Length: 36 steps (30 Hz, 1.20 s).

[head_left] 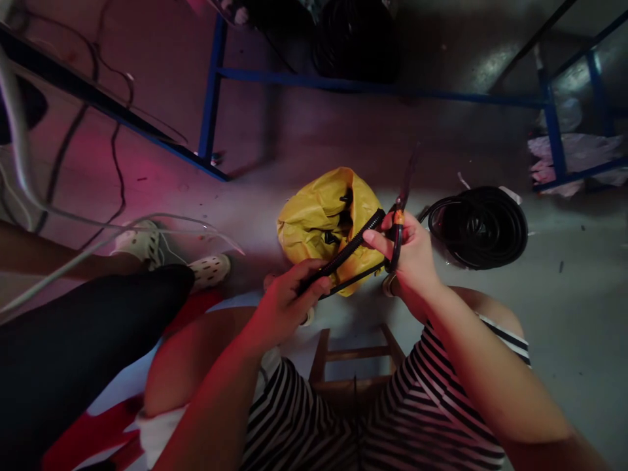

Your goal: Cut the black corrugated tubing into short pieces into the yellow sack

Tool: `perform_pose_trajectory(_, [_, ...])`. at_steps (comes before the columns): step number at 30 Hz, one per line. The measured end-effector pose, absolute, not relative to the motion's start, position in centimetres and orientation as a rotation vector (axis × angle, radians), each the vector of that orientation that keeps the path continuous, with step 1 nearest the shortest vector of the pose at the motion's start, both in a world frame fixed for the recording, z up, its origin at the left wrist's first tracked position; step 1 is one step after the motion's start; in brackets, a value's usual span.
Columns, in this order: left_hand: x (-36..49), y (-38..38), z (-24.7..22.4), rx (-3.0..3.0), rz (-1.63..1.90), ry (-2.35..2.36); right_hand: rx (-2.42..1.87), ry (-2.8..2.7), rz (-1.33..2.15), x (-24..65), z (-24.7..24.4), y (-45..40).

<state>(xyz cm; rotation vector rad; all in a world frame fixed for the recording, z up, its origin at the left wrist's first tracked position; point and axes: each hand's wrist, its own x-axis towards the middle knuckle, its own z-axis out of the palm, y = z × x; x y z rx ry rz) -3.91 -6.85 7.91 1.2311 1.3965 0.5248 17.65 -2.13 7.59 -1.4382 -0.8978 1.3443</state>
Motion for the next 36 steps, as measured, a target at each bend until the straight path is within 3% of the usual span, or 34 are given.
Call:
perform_pose_trajectory(16, [-6.4,-6.3,9.0,1.014,0.868,1.447,-1.495,-1.124,1.552,21.0,5.6,-3.7])
perform_pose_trajectory(23, [-6.3,-6.0,8.7,1.048,0.847,1.471,-1.297,-1.153,1.913,19.1,3.4,-6.9])
perform_pose_trajectory(36, [-6.3,-6.1,8.3,1.157,0.729,1.489,-1.388,-1.287,1.921,17.7,5.1,-7.1])
